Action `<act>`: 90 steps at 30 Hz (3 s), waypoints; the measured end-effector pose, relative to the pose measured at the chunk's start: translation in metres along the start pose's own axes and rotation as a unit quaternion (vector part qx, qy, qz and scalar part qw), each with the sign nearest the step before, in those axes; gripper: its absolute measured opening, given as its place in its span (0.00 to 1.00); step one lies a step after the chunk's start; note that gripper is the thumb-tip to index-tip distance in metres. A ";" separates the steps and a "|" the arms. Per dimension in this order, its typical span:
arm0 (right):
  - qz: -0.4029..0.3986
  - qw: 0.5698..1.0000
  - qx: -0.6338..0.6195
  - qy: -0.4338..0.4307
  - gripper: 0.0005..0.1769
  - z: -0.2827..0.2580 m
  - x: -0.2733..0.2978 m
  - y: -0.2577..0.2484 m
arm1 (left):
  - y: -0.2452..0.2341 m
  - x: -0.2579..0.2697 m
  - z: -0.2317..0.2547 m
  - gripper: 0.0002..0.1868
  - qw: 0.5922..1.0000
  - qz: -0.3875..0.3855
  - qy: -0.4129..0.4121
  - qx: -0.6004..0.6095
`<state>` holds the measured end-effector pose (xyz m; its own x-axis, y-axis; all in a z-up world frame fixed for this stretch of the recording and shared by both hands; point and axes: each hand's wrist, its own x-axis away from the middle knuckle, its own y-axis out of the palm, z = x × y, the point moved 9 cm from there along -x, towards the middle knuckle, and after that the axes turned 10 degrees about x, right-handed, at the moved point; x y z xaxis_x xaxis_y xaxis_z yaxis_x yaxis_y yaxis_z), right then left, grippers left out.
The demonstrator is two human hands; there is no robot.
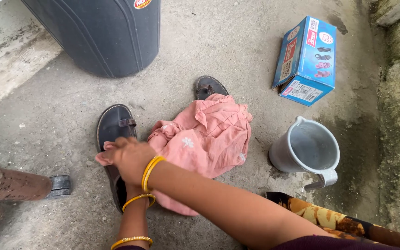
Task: The recorder cleans a pair of sandals with a pink cloth.
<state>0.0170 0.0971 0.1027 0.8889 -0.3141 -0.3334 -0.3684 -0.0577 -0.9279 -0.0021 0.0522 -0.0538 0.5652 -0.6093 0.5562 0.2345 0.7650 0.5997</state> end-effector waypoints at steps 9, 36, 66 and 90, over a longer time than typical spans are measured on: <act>-0.044 0.996 0.046 -0.065 0.12 -0.034 0.021 -0.005 | -0.057 -0.018 -0.030 0.09 1.000 -0.002 0.006 -0.006; -0.097 0.983 0.119 -0.102 0.11 -0.053 0.018 -0.001 | -0.154 0.016 -0.042 0.11 0.999 -0.023 0.014 -0.035; 0.004 0.991 -0.122 0.047 0.23 0.065 0.045 0.010 | -0.021 -0.021 -0.012 0.12 0.997 -0.074 0.024 -0.016; -0.224 0.904 -0.120 0.344 0.25 0.076 0.069 0.045 | 0.003 0.009 0.025 0.17 0.991 -0.038 0.040 0.123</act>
<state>0.0823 0.1454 0.0256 0.6151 -0.7180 0.3257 -0.1359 -0.5035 -0.8532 -0.0159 0.0437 -0.0325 0.6172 -0.6369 0.4621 0.0839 0.6371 0.7662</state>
